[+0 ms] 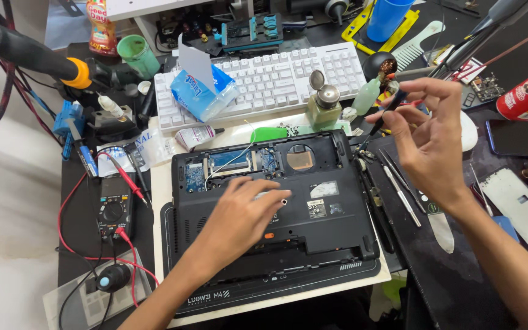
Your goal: The person uses a screwdriver to remove screws from the back of a laptop, detaches the plastic cover, and lifts the top section of the laptop body.
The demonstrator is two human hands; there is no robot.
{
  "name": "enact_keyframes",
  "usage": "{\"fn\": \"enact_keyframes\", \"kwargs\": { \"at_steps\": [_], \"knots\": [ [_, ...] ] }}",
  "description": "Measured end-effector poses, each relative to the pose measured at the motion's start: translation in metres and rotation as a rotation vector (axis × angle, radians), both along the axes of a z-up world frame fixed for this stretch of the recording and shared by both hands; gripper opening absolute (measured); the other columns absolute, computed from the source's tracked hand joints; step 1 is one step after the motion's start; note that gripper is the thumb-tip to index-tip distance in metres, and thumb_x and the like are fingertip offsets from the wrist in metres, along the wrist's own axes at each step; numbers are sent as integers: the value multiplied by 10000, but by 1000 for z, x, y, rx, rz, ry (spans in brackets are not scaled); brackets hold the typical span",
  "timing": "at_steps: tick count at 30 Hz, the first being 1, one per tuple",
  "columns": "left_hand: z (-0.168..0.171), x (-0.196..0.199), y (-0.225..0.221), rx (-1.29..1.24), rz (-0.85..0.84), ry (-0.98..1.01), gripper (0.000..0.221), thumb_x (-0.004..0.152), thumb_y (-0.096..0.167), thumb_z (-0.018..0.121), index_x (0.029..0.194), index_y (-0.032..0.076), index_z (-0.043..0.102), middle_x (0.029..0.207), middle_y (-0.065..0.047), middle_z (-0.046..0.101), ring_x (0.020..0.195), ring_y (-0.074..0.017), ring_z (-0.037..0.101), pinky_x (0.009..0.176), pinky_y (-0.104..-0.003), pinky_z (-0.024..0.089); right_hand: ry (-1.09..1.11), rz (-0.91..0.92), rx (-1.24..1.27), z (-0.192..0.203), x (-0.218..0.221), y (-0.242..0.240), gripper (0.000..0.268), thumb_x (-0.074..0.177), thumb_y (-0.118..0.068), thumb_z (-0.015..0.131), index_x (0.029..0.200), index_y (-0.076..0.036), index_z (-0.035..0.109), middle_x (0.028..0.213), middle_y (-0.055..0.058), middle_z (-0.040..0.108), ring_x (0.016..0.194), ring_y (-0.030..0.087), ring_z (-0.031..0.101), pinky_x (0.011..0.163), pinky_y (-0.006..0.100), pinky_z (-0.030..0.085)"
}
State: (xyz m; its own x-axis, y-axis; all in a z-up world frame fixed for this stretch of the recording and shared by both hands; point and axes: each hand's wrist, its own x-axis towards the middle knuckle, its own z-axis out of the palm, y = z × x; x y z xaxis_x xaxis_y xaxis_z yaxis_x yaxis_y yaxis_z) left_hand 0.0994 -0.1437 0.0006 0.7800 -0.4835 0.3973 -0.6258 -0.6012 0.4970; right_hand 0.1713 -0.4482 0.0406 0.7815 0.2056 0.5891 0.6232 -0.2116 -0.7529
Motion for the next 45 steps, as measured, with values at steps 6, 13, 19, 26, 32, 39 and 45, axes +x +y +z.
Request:
{"fn": "enact_keyframes", "kwargs": {
  "at_steps": [6, 13, 19, 26, 32, 39, 45],
  "knots": [
    [-7, 25, -45, -21, -159, 5, 242, 928, 124, 699, 1163, 66, 704, 1096, -103, 676, 1068, -303, 631, 975, -447, 458, 38, -5, 0, -4, -2, 2, 361, 1109, 113, 558, 1376, -23, 356, 1198, 100, 537, 1089, 223, 707, 994, 312, 580],
    [-14, 81, -85, -191, -174, 26, 299, 945, 160, 689, 1218, 43, 664, 1096, -135, 661, 1116, -348, 620, 987, -447, 465, -101, -208, -208, -5, -3, 8, 447, 1004, 71, 736, 1307, -23, 422, 1089, 124, 555, 955, 157, 670, 807, 290, 590],
    [-24, 126, -116, -270, -330, 243, 236, 910, 178, 726, 1068, 4, 702, 973, -171, 748, 893, -348, 711, 778, -400, 537, 16, -273, -128, 4, 6, 9, 466, 998, 39, 770, 1262, -18, 391, 1034, 107, 616, 868, 111, 666, 771, 263, 569],
    [-46, 135, -118, -345, -392, 227, 153, 897, 145, 730, 941, 0, 706, 900, -103, 771, 835, -256, 744, 770, -353, 554, 125, -6, -3, 17, 12, 3, 359, 1034, 103, 558, 1311, -37, 379, 1228, 151, 625, 1085, 227, 729, 915, 319, 617],
    [-53, 132, -119, -365, -356, 162, 126, 882, 124, 739, 948, 17, 731, 875, -98, 774, 816, -248, 726, 817, -352, 537, 84, 7, 36, 13, 13, 2, 342, 1067, 117, 542, 1328, -34, 381, 1259, 173, 552, 1178, 262, 686, 995, 360, 636],
    [-55, 125, -118, -367, -320, 121, 130, 905, 156, 732, 958, 38, 714, 920, -85, 750, 880, -266, 703, 844, -365, 525, 92, -14, -66, 9, 9, 1, 360, 1024, 91, 584, 1297, -34, 385, 1210, 172, 626, 1081, 224, 731, 912, 325, 610],
    [-61, 128, -119, -343, -319, 67, 127, 905, 169, 736, 947, 51, 714, 910, -76, 736, 892, -277, 678, 887, -396, 500, 68, -119, -116, 6, 9, 3, 395, 1002, 74, 654, 1278, -27, 389, 1149, 151, 658, 1001, 182, 723, 860, 282, 589]
  ]
}}
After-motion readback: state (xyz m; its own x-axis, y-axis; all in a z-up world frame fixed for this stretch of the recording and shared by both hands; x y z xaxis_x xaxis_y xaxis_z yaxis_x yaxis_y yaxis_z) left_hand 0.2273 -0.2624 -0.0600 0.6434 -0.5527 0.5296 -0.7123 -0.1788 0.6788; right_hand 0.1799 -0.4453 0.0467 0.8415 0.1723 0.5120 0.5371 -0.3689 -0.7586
